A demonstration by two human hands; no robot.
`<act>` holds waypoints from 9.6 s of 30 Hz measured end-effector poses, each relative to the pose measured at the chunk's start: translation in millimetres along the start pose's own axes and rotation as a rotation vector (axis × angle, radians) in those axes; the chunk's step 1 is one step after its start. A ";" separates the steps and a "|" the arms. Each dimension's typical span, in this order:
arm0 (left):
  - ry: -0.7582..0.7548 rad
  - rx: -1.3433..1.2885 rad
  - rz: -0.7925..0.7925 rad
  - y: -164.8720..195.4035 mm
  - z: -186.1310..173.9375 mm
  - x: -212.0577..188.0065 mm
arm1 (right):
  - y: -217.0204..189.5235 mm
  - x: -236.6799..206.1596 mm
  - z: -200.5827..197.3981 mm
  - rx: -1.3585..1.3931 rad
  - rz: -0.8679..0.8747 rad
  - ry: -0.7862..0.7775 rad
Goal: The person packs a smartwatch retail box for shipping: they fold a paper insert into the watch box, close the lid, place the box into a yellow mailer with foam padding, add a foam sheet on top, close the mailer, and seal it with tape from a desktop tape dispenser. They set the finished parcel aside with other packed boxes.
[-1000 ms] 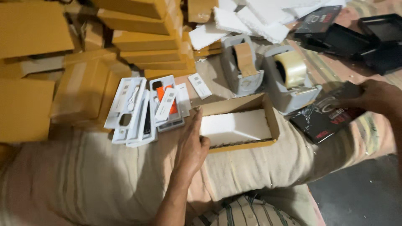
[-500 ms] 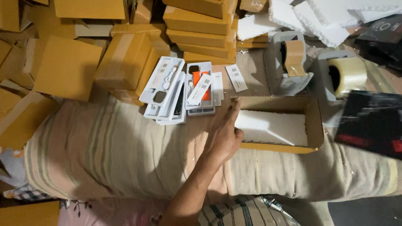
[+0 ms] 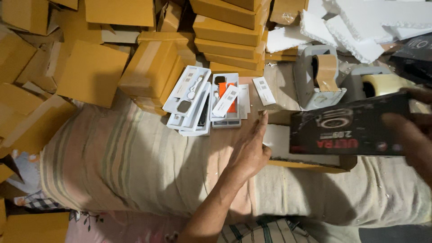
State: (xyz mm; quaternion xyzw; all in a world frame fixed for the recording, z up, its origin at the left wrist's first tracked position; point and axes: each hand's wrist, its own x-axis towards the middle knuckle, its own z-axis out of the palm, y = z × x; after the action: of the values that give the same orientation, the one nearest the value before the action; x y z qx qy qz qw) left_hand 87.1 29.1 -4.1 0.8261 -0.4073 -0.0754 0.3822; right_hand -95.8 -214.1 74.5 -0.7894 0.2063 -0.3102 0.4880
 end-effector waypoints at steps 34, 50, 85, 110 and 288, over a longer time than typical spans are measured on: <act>-0.272 0.435 0.591 40.0 61.6 78.8 | 56.8 -31.9 39.1 -0.028 0.230 0.045; -0.516 0.305 0.382 24.4 64.3 97.8 | 74.6 -50.5 45.3 0.009 -0.200 -0.101; 0.161 0.016 -0.021 -41.5 53.3 9.9 | 89.0 -14.4 84.5 -0.911 -0.386 -0.082; 0.342 -0.307 -0.090 -47.3 75.0 19.1 | 94.4 12.8 76.3 -0.890 -0.567 -0.209; -0.050 -1.092 -0.470 23.6 159.0 97.6 | 85.6 77.9 40.1 -0.273 0.302 -0.064</act>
State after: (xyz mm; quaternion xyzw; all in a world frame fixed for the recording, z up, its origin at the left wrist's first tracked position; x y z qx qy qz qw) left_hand 67.4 -141.7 -80.3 0.5758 -0.1245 -0.3760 0.7153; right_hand -13.7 -274.9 6.8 -0.8177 0.3469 -0.1776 0.4237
